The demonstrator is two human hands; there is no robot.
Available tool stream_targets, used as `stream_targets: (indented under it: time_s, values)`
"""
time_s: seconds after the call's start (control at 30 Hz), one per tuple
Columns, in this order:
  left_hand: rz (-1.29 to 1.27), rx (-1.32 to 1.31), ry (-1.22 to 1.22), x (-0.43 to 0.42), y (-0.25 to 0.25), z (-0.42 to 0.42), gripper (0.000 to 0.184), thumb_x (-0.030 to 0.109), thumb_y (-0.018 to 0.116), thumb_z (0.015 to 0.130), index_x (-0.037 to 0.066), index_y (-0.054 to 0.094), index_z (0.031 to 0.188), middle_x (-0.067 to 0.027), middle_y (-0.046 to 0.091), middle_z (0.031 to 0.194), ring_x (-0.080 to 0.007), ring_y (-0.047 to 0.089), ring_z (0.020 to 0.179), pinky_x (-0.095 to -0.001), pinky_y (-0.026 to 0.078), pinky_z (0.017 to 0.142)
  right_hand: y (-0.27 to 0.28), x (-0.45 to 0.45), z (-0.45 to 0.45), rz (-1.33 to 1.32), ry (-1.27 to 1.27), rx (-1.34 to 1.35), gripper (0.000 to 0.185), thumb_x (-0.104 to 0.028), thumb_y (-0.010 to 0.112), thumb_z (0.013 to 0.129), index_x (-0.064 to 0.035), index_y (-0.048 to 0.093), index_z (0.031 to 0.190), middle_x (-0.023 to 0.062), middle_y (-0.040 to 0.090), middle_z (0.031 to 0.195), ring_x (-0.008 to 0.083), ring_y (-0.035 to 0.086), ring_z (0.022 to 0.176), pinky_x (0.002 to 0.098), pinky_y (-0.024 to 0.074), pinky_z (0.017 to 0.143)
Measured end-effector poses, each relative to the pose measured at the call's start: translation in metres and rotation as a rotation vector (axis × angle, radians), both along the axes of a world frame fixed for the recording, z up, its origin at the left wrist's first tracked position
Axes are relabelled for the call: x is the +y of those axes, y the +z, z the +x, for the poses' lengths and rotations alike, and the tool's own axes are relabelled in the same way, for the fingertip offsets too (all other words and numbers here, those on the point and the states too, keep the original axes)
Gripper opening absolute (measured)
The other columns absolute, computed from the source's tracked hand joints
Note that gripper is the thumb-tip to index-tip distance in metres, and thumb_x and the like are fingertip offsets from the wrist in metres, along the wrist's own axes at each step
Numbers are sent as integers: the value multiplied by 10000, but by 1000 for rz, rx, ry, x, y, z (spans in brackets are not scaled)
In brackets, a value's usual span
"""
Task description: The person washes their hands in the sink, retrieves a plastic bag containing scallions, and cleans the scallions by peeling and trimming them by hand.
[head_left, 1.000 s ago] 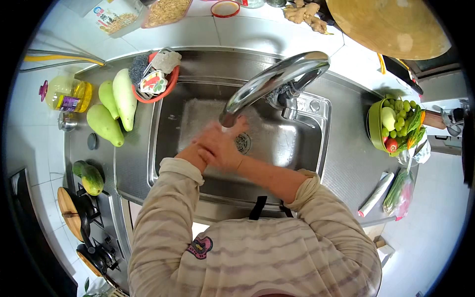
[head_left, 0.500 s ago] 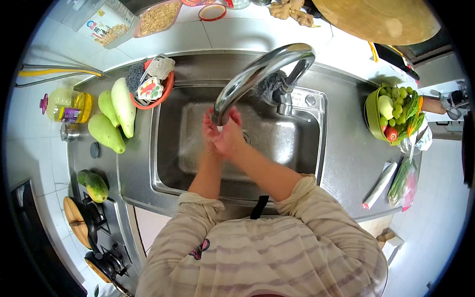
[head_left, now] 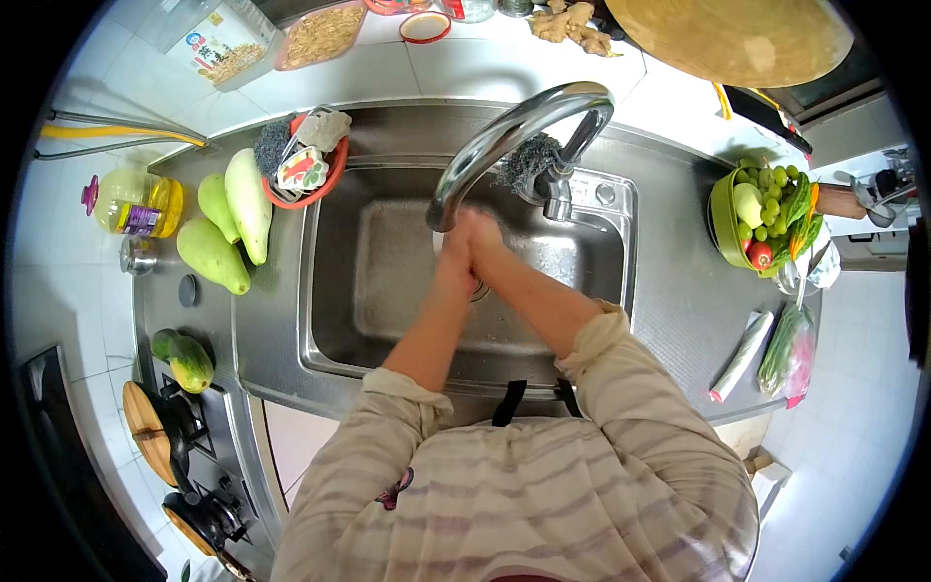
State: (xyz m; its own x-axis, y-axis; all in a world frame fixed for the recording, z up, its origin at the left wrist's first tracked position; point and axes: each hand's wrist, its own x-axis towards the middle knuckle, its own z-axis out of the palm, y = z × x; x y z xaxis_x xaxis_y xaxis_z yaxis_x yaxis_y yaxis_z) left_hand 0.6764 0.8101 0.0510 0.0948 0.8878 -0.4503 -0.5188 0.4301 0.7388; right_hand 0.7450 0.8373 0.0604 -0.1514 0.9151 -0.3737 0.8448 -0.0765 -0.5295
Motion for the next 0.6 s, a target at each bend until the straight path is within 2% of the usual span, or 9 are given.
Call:
stream_targets:
  time_s: [0.07, 0.13, 0.27, 0.3, 0.33, 0.4, 0.47, 0.5, 0.6]
  values:
    - [-303, -231, -132, 17, 5, -26, 180, 200, 584, 850, 62, 576, 965, -77, 606, 896, -196, 581, 781, -328, 501, 670, 14, -23, -2, -126, -136, 124, 217, -175, 551, 798, 5, 590, 912, 222, 610, 1028, 369, 586, 980, 478, 444, 838]
    - [-333, -196, -205, 32, 0, -27, 211, 217, 571, 865, 59, 568, 1005, -85, 600, 945, -213, 572, 837, -346, 491, 711, -2, -48, -19, 670, -107, 304, 264, -205, 559, 821, -14, 635, 986, 164, 629, 1060, 320, 580, 1047, 471, 379, 961]
    - [-443, -45, -446, 44, -50, -24, 321, 274, 524, 914, 48, 539, 1143, -112, 579, 1119, -272, 537, 1030, -409, 458, 857, 37, -82, -30, 824, 137, 505, 310, -271, 543, 840, -18, 625, 999, 168, 630, 1044, 347, 555, 1052, 485, 272, 1034]
    - [-459, -22, -483, 40, -71, -26, 337, 282, 518, 921, 47, 535, 1162, -116, 576, 1144, -280, 532, 1057, -418, 453, 878, 32, -67, -13, 601, 183, 330, 356, -308, 550, 844, -12, 618, 1031, 176, 615, 1084, 358, 549, 1067, 473, 294, 1028]
    - [214, 400, -608, 30, -102, -31, 331, 265, 540, 901, 48, 540, 1152, -116, 584, 1135, -291, 540, 1047, -434, 443, 898, 26, -54, 4, 379, 225, 157, 405, -345, 556, 849, -6, 611, 1063, 185, 599, 1123, 368, 544, 1082, 462, 316, 1021]
    - [988, 1544, -993, 5, -74, -25, 400, 149, 606, 809, 87, 536, 1198, -118, 508, 1268, -302, 483, 1162, -519, 345, 1013, -12, -49, 38, 66, -233, 385, 510, -394, 556, 852, 6, 568, 1169, 191, 587, 1161, 377, 537, 1094, 441, 382, 972]
    - [1189, 1554, -967, -6, -8, -34, 468, 100, 617, 774, 117, 525, 1232, -106, 430, 1344, -300, 418, 1229, -543, 287, 1044, -40, -65, 77, 190, -395, 189, 574, -365, 561, 857, 35, 489, 1262, 205, 593, 1150, 349, 544, 1118, 408, 433, 918]
    - [1378, 1554, -925, -10, 5, -37, 549, 51, 628, 738, 147, 514, 1267, -94, 352, 1419, -297, 353, 1296, -567, 229, 1076, -36, -76, 93, 98, -590, 341, 592, -331, 563, 855, 42, 442, 1299, 207, 578, 1181, 335, 523, 1152, 405, 432, 929]
    - [1402, 1578, -1142, -12, 1, -49, 630, 18, 640, 712, 190, 499, 1301, -57, 221, 1492, -293, 223, 1372, -598, 136, 1097, 23, -107, 118, -125, -918, 673, 654, -284, 583, 846, 29, 343, 1367, 185, 509, 1274, 314, 477, 1199, 410, 411, 957]
